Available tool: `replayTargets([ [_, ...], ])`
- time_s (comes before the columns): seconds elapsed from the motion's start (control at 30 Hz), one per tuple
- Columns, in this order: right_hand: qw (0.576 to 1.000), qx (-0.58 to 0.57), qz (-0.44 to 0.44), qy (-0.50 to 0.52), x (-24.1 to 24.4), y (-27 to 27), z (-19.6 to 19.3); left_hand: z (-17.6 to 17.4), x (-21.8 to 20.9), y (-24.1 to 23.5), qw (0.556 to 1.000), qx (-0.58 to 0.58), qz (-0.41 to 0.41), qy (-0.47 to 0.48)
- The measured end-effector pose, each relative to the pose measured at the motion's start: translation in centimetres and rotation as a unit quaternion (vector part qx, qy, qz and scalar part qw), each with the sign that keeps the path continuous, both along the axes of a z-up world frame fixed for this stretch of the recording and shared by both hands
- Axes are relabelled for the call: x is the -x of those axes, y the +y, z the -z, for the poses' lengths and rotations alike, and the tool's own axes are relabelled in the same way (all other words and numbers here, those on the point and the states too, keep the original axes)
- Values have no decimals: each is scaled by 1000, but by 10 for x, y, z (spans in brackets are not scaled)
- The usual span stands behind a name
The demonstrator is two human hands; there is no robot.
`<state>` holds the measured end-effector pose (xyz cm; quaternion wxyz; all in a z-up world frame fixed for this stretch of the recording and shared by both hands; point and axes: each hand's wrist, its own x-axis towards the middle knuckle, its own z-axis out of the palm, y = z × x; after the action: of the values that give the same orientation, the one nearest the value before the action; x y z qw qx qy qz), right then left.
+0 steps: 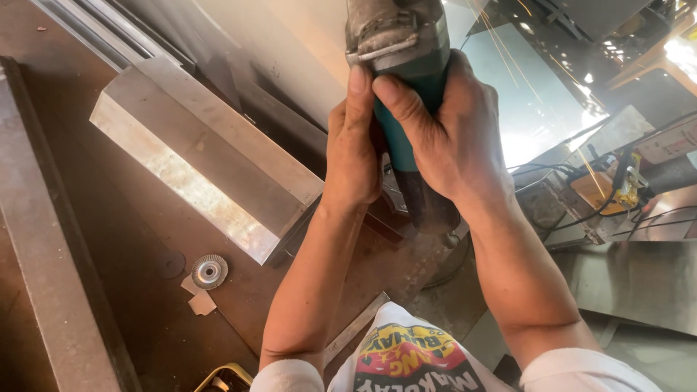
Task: Grinding and smoothing welds on a metal box using an angle grinder.
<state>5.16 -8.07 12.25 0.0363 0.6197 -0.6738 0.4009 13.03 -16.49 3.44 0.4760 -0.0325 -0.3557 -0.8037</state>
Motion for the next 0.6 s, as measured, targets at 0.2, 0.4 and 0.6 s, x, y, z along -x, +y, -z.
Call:
replayTargets([
  [0.2,999,22,-11,22,4,-2,3,-4,-1,-2,999,15,-25,-26],
  [0.4,999,33,-6,10,4,3,2,-7,-2,5,997,38,-47,-49],
  [0.6,996,-2,-38,-76,17,17,5,-13,-2,20,990,12,-49,-131],
])
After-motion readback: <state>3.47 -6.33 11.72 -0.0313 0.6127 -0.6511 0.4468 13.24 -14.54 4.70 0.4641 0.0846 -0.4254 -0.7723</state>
